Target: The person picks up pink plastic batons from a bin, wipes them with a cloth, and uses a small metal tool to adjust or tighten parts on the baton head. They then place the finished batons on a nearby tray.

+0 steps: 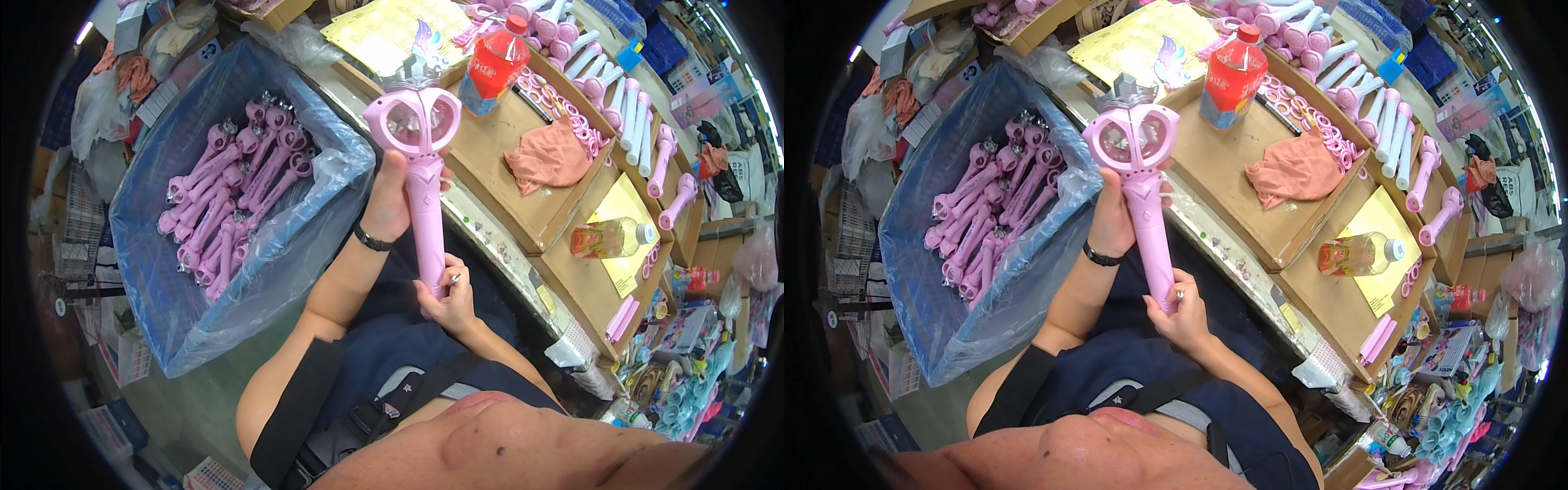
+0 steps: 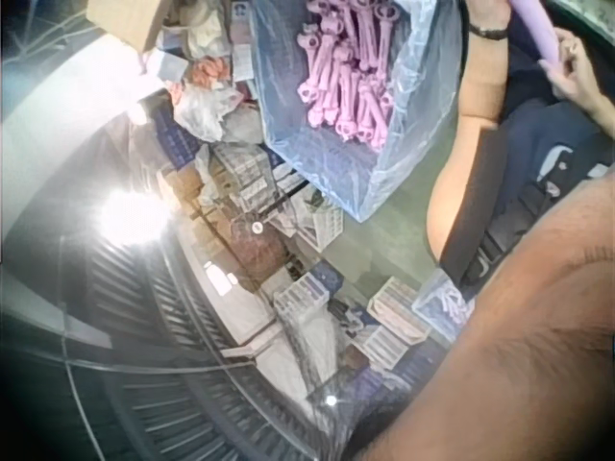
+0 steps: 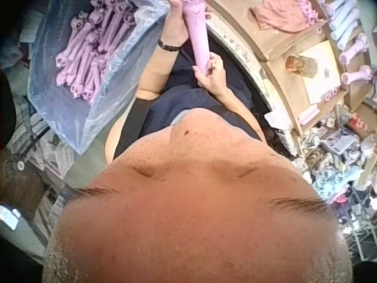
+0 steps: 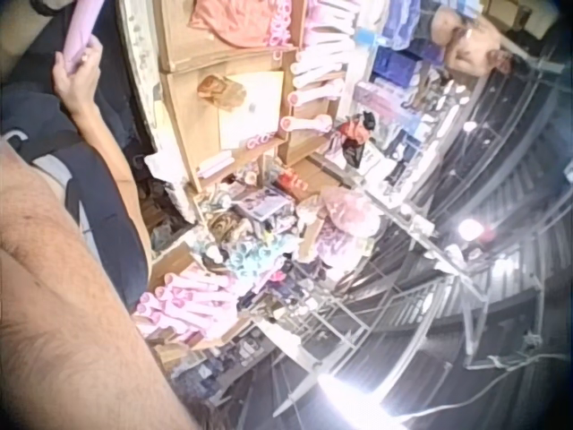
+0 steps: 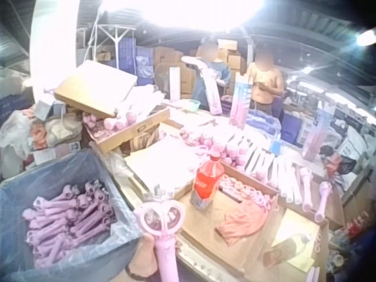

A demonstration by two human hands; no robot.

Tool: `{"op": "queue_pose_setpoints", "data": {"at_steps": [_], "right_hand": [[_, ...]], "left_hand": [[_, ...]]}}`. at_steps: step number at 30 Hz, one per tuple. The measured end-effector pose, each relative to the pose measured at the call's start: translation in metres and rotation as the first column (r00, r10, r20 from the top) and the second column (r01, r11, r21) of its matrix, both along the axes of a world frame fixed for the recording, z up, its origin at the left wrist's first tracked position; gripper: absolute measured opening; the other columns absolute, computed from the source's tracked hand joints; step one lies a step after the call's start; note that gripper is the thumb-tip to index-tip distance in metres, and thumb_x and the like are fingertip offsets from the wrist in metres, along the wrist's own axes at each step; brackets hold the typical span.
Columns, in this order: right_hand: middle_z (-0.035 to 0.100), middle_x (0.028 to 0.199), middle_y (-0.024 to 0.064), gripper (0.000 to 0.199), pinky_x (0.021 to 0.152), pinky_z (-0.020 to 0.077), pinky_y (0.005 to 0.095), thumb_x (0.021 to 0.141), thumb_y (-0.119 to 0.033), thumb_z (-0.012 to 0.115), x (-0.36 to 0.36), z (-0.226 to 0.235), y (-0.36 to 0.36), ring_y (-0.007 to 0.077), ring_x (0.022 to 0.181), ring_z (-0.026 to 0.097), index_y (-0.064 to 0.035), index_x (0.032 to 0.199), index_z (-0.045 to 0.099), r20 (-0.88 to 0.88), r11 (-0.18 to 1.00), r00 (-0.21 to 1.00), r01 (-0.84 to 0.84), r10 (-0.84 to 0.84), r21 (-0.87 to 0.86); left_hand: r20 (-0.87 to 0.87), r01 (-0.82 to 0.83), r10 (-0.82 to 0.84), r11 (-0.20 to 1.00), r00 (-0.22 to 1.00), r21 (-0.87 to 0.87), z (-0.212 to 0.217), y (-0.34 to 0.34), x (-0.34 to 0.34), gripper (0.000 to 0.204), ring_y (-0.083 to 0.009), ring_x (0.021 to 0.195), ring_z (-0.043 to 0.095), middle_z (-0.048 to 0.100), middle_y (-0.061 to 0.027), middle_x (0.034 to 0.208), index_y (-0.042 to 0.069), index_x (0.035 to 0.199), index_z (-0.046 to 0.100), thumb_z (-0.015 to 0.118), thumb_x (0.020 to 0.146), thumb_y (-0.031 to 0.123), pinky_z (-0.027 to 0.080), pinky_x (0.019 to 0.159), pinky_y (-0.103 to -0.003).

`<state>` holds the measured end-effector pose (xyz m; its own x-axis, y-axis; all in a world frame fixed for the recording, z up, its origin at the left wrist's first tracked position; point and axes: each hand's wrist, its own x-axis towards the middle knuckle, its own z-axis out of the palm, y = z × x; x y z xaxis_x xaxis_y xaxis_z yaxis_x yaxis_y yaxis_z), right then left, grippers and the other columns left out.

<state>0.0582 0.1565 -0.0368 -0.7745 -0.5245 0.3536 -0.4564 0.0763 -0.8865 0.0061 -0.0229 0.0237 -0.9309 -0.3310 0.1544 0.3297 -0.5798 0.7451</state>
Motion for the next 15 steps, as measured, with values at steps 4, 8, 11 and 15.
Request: {"op": "queue_pose_setpoints", "data": {"at_steps": [4,8,11,15], "right_hand": [[0.055,0.108,0.0250,0.045,0.063,0.0492,0.0357,0.073,-0.013,0.077,-0.004,0.001,0.000,0.0353,0.078,0.061,-0.0053,0.088,0.035,0.004,1.000,1.000,0.021,-0.021,0.015],[0.055,0.108,0.0248,0.045,0.063,0.0495,0.0356,0.073,-0.012,0.077,-0.004,0.000,0.002,0.0355,0.079,0.061,-0.0058,0.088,0.035,0.030,0.999,0.999,0.013,-0.014,0.030],[0.055,0.109,0.0247,0.045,0.062,0.0503,0.0353,0.074,-0.012,0.076,-0.002,0.000,0.005,0.0360,0.078,0.062,-0.0067,0.088,0.034,0.018,1.000,1.000,0.006,-0.007,0.027],[0.053,0.111,0.0245,0.046,0.058,0.0510,0.0348,0.074,-0.011,0.076,-0.003,0.005,0.010,0.0315,0.078,0.064,-0.0077,0.089,0.033,-0.025,0.995,0.999,-0.046,0.048,0.084]], "left_hand": [[0.117,0.118,-0.109,0.990,0.987,-0.078,-0.006,0.013,0.010,0.053,-0.0195,0.080,0.061,0.055,-0.0164,0.115,0.005,0.130,0.033,0.061,0.086,0.015,0.052,0.072,-0.032],[0.078,0.112,-0.107,0.992,0.991,-0.057,-0.007,0.014,0.012,0.051,-0.0195,0.080,0.060,0.056,-0.0147,0.112,0.005,0.129,0.034,0.058,0.085,0.012,0.050,0.072,-0.034],[-0.012,0.104,-0.104,0.994,0.994,-0.015,-0.003,0.005,0.007,0.053,-0.0205,0.085,0.060,0.057,-0.0142,0.112,0.003,0.128,0.039,0.056,0.089,0.035,0.050,0.076,-0.034],[-0.172,0.047,-0.019,0.986,0.985,0.160,0.005,-0.011,-0.003,0.093,-0.0235,0.093,0.062,0.060,-0.0146,0.111,0.000,0.130,0.042,0.043,0.077,0.077,0.050,0.084,-0.038]]}}
